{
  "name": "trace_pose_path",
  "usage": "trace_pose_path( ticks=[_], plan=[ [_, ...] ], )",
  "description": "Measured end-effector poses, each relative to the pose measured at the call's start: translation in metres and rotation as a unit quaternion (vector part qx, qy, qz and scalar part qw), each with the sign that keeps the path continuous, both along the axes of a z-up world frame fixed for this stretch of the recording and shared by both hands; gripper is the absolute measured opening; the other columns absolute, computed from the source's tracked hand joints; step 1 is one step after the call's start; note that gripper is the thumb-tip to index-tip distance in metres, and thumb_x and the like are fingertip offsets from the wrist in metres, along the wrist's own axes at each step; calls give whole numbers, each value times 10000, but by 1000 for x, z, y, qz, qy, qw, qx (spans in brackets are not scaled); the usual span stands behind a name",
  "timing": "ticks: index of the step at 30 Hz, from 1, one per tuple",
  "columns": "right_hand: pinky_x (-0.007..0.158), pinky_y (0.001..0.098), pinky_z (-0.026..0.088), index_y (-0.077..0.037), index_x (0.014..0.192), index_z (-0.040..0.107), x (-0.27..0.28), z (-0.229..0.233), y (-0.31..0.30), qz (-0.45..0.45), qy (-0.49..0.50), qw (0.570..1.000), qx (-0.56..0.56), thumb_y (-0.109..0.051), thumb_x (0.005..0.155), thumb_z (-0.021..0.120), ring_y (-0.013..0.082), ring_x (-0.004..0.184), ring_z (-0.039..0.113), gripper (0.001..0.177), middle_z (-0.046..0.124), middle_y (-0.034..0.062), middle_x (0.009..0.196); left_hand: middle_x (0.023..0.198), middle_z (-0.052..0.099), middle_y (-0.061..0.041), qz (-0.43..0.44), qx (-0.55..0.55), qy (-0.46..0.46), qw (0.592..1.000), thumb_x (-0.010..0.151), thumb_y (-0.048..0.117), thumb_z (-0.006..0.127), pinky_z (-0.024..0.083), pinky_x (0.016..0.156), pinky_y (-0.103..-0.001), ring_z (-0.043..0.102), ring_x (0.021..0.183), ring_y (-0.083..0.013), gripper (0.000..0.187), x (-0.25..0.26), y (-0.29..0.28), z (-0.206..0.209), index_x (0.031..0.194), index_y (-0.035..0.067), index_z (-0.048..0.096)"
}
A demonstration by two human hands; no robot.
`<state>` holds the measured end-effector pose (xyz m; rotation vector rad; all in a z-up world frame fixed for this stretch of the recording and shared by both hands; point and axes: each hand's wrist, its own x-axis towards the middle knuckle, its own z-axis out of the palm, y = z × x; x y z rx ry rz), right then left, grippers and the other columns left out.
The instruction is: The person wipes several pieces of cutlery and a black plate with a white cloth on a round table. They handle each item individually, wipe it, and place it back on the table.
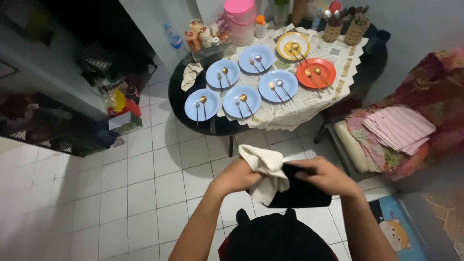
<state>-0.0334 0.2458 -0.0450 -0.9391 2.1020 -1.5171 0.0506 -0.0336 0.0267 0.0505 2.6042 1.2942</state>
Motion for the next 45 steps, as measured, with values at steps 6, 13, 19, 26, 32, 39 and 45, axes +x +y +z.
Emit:
trace_pose_path(
  ticks=[6, 13, 19, 26, 32, 39, 45],
  plan=[
    [948, 527, 540, 14, 1234, 744, 13, 41, -51, 34, -24, 998, 51, -99, 905, 688, 417, 1103, 717, 352, 793, 255, 1113, 833, 693, -365, -7, -73, 110, 991, 796, 143, 578, 534, 776, -641, 652, 839, -589, 296, 3, -4, -1, 896, -103, 710],
    [952, 463, 558, -42, 1200, 790, 1, -19, -67, 70, -83, 993, 54, -159, 909, 714, 288, 1101, 735, 322, 828, 180, 1108, 655, 647, -250, 195, -63, 193, 960, 967, 413, 558, 486, 649, -586, 686, 754, -486, 429, 17, -27, -56, 752, 43, 594],
    [957, 476, 561, -45, 1251, 752, 25, 28, -104, 86, -33, 991, 99, -177, 916, 703, 366, 1118, 737, 363, 805, 195, 1144, 830, 668, -94, 314, -172, 303, 883, 870, 555, 693, 549, 708, -464, 692, 815, -352, 409, 25, -39, -80, 994, 173, 614],
    [884, 487, 578, -15, 1187, 776, 18, -4, -111, 70, -45, 997, 1, -26, 844, 728, 331, 1018, 764, 346, 815, 227, 1037, 1288, 610, -282, 55, -171, 258, 949, 738, 7, 771, 485, 1019, -547, 582, 1221, -470, 785, 67, -65, -64, 1457, 4, 453],
    [792, 420, 626, -141, 1004, 836, 22, -27, -117, 156, 95, 980, 80, 30, 710, 726, 307, 856, 805, 358, 834, 106, 925, 1038, 739, -110, 65, -152, 401, 901, 738, -100, 607, 596, 810, -380, 722, 1031, -319, 499, 67, -39, -65, 1205, 62, 673],
    [746, 483, 618, -42, 1099, 792, 12, 14, -105, 100, 150, 975, -128, 37, 782, 738, 399, 952, 774, 332, 820, 174, 1060, 831, 730, -18, 185, -109, 371, 903, 752, 8, 765, 606, 689, -398, 748, 806, -286, 362, 62, -67, -66, 1049, 197, 680],
    [610, 232, 407, 26, 1097, 749, 0, -52, -73, -139, 80, 978, -135, -59, 825, 660, 55, 677, 495, 299, 518, -65, 776, 969, 721, -73, 355, 169, 331, 858, 716, 81, 882, 506, 654, -290, 636, 830, -184, 511, 69, -60, -76, 1166, 15, 651]
  ],
)
